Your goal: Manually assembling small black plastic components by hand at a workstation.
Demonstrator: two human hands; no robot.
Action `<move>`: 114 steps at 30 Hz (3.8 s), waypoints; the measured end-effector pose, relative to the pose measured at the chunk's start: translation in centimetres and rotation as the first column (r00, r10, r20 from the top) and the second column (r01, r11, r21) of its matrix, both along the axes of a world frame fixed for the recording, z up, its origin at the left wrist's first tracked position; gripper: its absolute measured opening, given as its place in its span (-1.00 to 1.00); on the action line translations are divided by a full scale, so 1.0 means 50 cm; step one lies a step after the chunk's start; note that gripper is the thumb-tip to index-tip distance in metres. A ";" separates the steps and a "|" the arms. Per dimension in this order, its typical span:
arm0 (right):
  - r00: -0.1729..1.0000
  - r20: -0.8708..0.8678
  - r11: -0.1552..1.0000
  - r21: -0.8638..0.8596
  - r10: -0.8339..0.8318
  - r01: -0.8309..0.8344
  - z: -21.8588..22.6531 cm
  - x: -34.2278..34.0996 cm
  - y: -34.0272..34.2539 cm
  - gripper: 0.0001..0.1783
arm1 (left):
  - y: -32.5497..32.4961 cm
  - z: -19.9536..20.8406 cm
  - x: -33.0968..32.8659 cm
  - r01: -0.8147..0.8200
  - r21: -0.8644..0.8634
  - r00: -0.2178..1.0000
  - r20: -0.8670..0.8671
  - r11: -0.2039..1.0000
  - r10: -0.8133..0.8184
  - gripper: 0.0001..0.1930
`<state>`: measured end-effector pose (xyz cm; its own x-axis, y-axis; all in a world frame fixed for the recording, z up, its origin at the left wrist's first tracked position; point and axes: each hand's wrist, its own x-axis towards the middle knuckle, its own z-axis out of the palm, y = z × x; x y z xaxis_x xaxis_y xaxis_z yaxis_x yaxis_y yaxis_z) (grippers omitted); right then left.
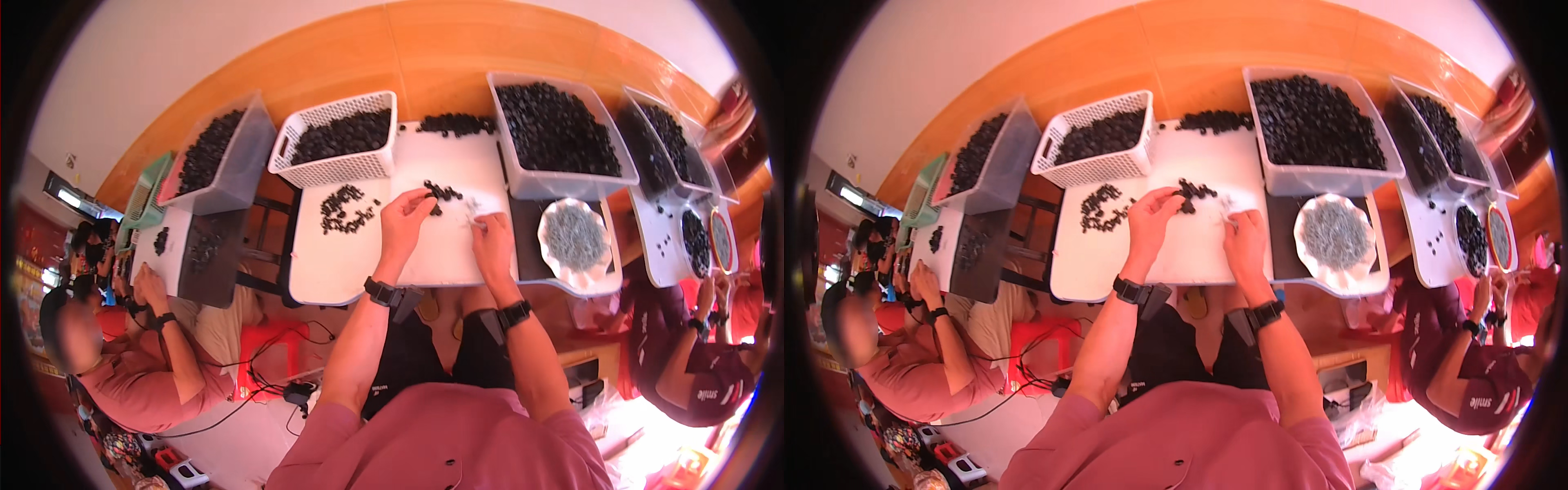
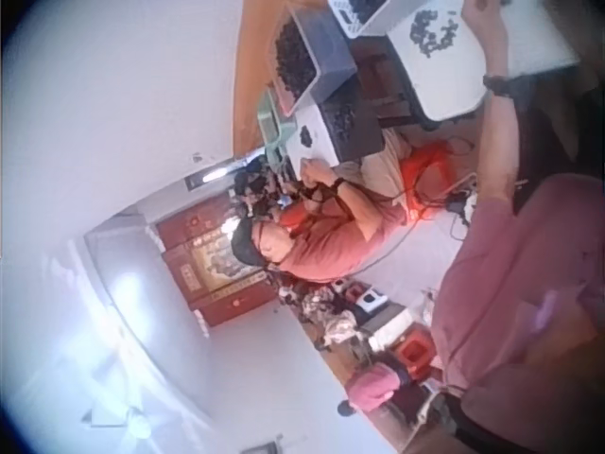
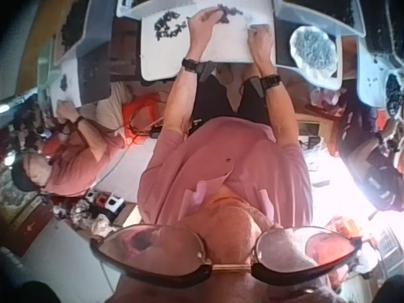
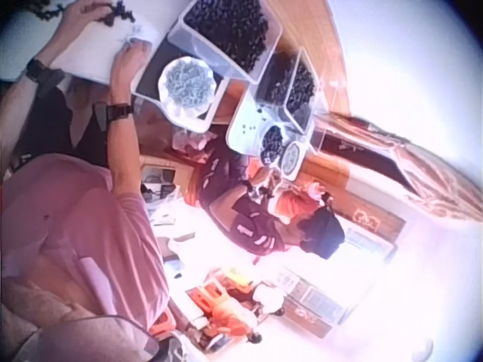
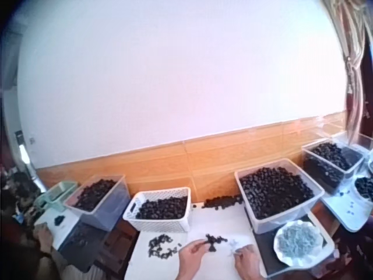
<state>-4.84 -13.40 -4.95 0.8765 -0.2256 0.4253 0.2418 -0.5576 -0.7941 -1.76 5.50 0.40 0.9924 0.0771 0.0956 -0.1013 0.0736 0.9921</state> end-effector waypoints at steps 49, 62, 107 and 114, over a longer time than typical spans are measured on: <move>0.991 0.070 0.970 0.206 0.116 -0.128 0.021 -0.012 0.003 -0.89 | -0.047 -0.011 0.073 0.045 0.609 0.953 0.211 0.792 -0.216 -0.75; 0.999 0.005 0.921 0.388 0.036 -0.035 0.025 -0.014 -0.007 -0.88 | -0.072 0.022 0.104 -0.106 0.950 0.849 0.239 0.292 -0.471 -0.83; 0.979 0.164 0.989 0.072 0.120 -0.133 0.028 -0.027 0.005 -0.88 | -0.074 -0.077 -0.063 0.094 0.391 0.991 0.055 0.916 -0.125 -0.77; 0.977 0.184 0.993 0.039 0.104 -0.113 0.021 -0.023 0.008 -0.90 | -0.077 -0.079 -0.061 0.067 0.465 0.983 0.119 0.883 -0.137 -0.77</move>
